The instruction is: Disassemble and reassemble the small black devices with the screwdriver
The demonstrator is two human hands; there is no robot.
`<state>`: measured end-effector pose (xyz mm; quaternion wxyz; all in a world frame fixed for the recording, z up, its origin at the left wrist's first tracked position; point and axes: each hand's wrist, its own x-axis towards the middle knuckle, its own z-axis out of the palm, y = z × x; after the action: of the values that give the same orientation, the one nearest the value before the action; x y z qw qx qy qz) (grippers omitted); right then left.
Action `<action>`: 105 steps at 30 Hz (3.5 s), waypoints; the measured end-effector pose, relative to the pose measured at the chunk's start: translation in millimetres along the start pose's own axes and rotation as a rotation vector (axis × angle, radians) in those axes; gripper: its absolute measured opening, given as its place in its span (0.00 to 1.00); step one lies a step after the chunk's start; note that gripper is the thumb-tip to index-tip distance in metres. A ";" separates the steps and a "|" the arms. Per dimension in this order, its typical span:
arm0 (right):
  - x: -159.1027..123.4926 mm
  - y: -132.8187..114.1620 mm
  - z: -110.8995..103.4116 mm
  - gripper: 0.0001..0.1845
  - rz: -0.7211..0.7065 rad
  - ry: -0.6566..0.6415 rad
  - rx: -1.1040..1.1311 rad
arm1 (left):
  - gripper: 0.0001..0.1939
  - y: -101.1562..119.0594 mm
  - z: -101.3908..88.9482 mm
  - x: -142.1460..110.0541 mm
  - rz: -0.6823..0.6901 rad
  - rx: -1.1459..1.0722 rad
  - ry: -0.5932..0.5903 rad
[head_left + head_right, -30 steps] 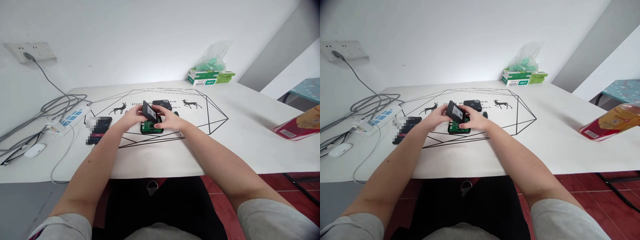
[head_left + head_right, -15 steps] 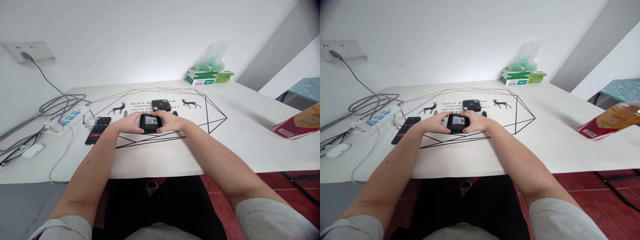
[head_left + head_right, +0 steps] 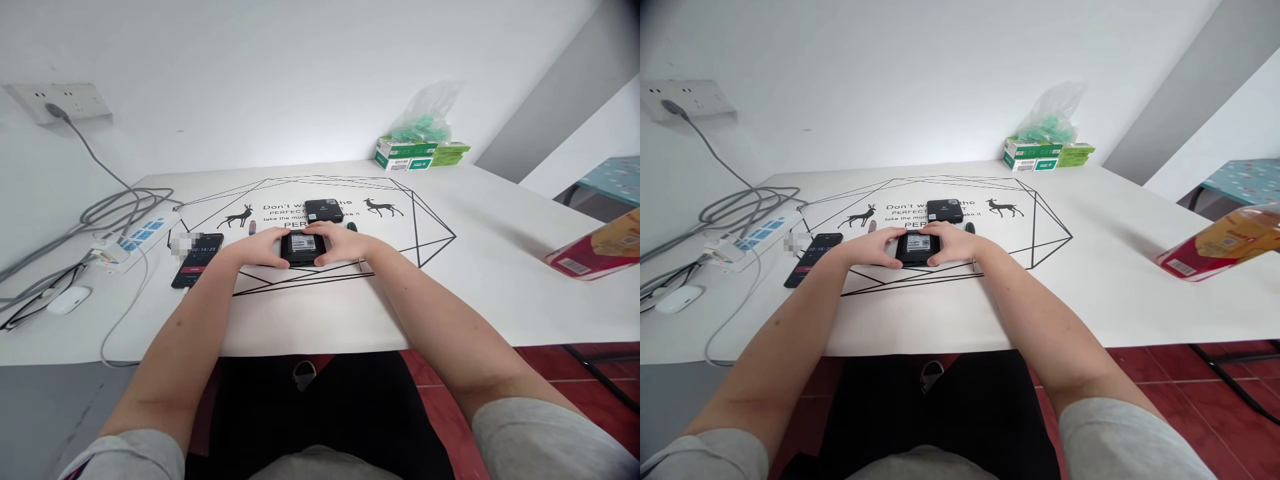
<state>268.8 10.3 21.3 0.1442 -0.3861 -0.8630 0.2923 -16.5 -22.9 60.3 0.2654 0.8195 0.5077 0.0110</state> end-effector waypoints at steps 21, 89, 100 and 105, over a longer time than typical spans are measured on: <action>-1.0 2.7 -5.0 0.59 0.043 -0.028 0.013 | 0.58 0.2 -0.9 -1.9 0.016 0.010 -0.024; -0.8 4.5 -11.5 0.46 0.069 0.084 -0.251 | 0.24 -26.1 2.5 16.7 -0.100 0.182 0.414; 3.1 10.0 -7.2 0.26 0.452 0.383 -0.453 | 0.22 -43.0 25.8 48.9 -0.112 0.459 0.430; 15.2 0.3 20.0 0.16 0.017 0.391 -0.317 | 0.19 -43.0 25.1 55.4 -0.095 0.468 0.441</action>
<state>249.4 14.0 5.8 0.2437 -0.4602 -0.8505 0.0744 -18.0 27.6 5.6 -0.0464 0.8116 0.5794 0.0586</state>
